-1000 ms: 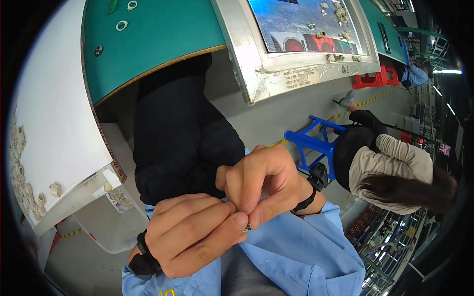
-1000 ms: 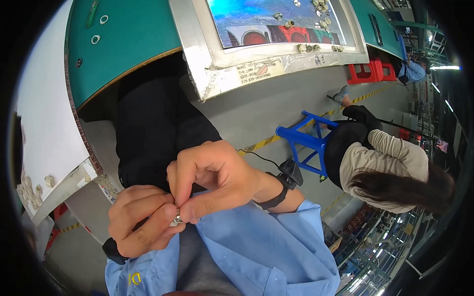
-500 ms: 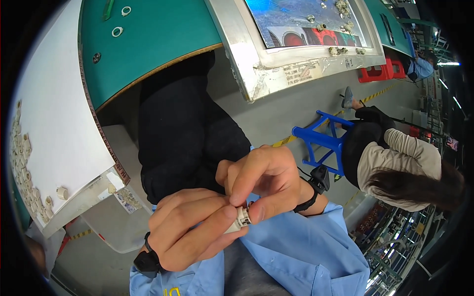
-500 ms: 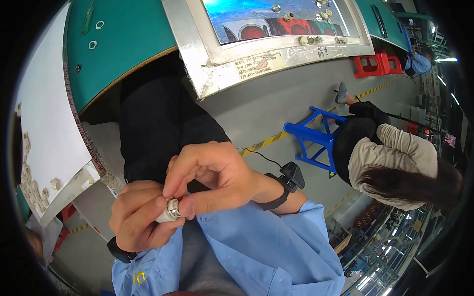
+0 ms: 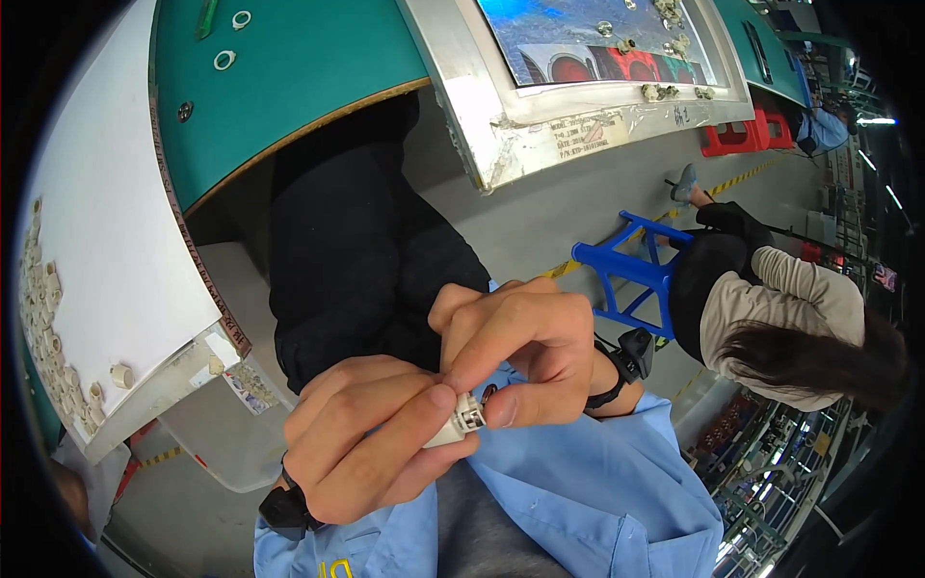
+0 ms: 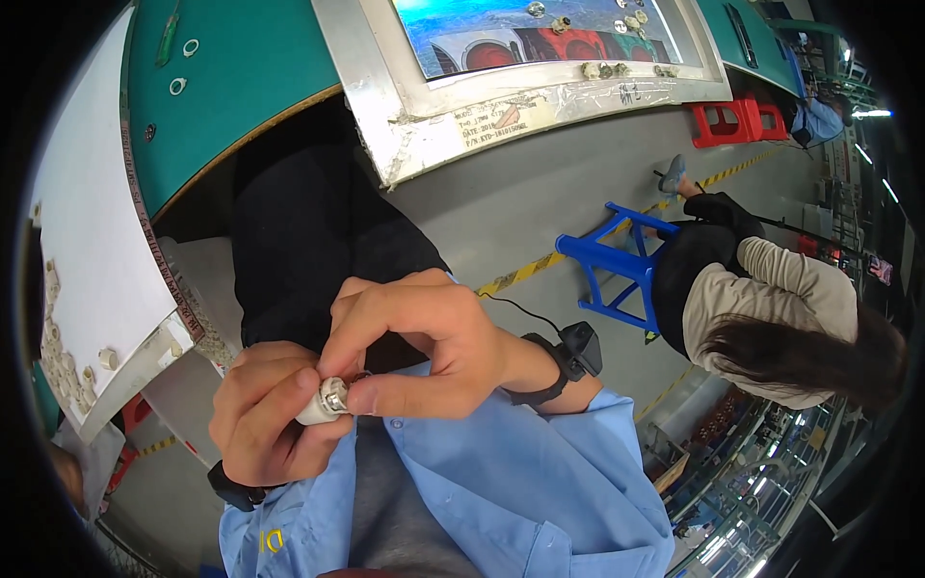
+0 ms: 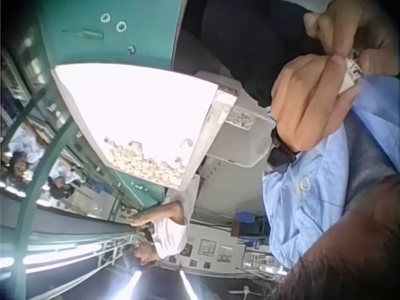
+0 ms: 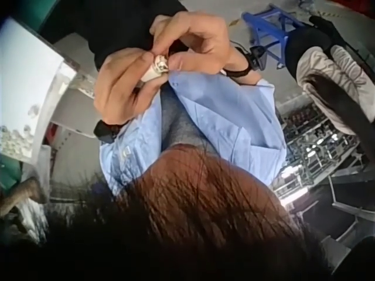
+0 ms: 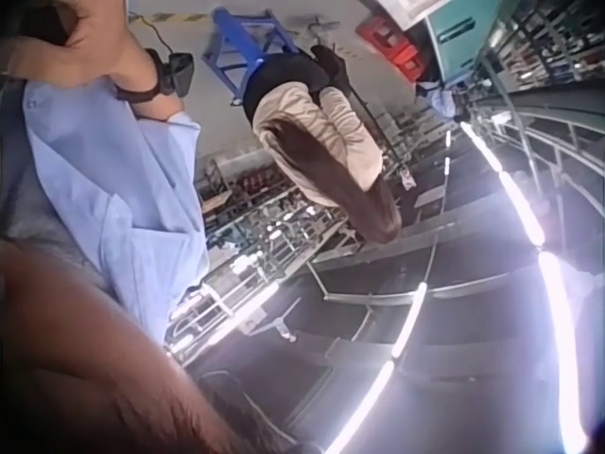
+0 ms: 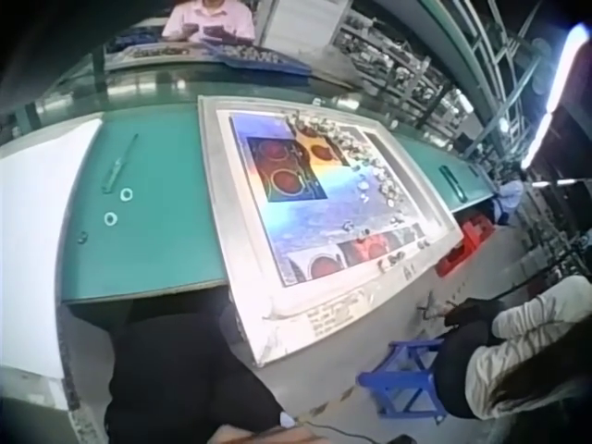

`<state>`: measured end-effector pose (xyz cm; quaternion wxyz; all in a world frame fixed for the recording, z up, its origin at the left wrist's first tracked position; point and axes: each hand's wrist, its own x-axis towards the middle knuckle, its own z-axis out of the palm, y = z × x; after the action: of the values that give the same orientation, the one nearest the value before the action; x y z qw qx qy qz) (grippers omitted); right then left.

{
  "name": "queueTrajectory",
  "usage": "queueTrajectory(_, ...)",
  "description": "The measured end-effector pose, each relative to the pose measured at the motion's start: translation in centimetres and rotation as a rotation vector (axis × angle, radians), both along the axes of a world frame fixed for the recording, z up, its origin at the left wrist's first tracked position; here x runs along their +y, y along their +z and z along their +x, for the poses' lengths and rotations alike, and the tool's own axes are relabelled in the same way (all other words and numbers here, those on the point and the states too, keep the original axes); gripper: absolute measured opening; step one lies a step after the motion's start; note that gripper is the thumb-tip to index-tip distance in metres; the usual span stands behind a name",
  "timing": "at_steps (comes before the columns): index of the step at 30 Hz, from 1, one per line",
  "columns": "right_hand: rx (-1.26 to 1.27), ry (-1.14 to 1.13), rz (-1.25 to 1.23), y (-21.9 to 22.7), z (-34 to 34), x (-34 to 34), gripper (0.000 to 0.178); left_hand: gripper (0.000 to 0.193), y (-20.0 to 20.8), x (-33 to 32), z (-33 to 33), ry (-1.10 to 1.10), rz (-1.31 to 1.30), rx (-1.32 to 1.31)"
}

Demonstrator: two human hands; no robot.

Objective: The person picks up a white plastic housing and a metal component by hand, then inserts the metal piece into the housing. They pick up a small white ring and slide it over the assembly, then use a screwdriver to press the components together before setting the finished unit aside.

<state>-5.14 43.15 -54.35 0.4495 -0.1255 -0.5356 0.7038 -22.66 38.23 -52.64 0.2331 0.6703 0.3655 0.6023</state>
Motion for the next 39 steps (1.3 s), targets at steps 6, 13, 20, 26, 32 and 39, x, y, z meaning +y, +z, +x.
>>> queueTrajectory(6,0.066,0.014,-0.092,-0.3,-0.6,-0.3,0.026,0.035,0.0,0.0,-0.2,-0.01,-0.004,-0.001)
queueTrajectory(13,-0.014,-0.034,-0.122,-0.7,-1.6,-0.7,0.029,0.035,0.3,-0.4,-1.9,-0.058,-0.123,0.087)
queueTrajectory(20,-0.348,-0.234,0.171,-4.3,-4.9,0.2,0.032,0.027,-4.0,-1.7,-1.9,-0.177,-0.931,-1.21)
queueTrajectory(26,-0.352,-0.29,0.042,-5.6,-8.6,2.4,0.031,0.018,-4.9,1.7,-4.3,-0.121,-0.935,-1.164)
queueTrajectory(32,-0.394,-0.289,-0.263,-5.6,-11.5,5.6,0.032,0.03,-6.5,6.3,-6.7,-0.272,-0.924,-1.134)
queueTrajectory(39,-0.398,-0.338,-0.119,-8.7,-13.5,7.4,0.045,0.031,-8.4,8.7,-7.1,-0.138,-0.977,-1.164)
